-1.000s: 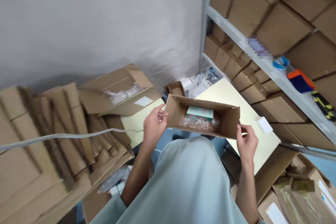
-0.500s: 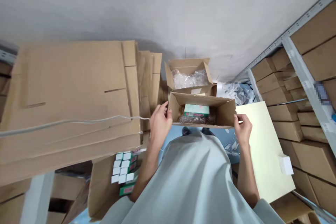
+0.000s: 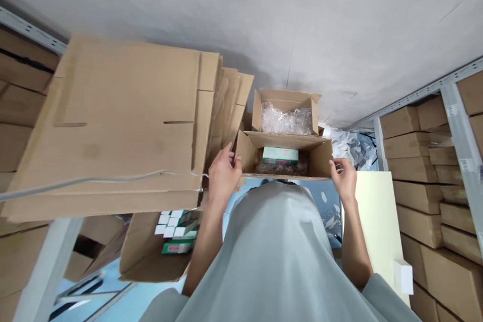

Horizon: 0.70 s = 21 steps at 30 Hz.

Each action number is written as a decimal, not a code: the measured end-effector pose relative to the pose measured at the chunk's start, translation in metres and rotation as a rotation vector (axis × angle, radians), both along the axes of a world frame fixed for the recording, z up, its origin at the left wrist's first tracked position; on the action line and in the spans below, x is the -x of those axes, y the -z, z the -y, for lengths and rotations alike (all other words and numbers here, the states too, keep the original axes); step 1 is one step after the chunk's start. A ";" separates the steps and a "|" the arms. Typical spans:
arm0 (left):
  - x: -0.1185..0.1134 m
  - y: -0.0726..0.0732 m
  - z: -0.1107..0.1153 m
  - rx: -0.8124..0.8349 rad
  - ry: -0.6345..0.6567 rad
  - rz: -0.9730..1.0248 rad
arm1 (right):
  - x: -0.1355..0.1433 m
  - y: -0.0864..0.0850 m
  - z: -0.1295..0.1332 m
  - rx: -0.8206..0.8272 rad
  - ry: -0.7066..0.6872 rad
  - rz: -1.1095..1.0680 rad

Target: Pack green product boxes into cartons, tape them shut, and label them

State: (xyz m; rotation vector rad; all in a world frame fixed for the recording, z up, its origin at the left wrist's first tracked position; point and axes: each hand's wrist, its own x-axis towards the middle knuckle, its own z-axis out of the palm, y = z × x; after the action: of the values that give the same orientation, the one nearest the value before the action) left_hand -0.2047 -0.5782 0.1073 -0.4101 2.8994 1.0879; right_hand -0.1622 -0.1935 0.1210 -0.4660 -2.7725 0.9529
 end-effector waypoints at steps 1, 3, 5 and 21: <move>0.001 -0.003 -0.003 0.005 -0.008 -0.009 | 0.006 -0.004 -0.002 0.006 -0.003 0.003; 0.005 -0.011 -0.010 0.031 -0.010 -0.068 | 0.018 -0.014 -0.005 0.012 -0.005 -0.024; 0.012 -0.019 -0.019 0.067 0.021 -0.151 | 0.035 -0.025 -0.006 0.011 -0.030 -0.086; 0.092 -0.004 -0.040 0.338 0.461 0.023 | 0.268 -0.013 0.147 -0.359 -0.739 0.573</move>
State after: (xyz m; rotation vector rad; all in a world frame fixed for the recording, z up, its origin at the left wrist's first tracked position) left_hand -0.2963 -0.5381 0.1114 0.2386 2.9318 0.5277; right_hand -0.4298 -0.3405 0.1340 0.4559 -3.6285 0.4118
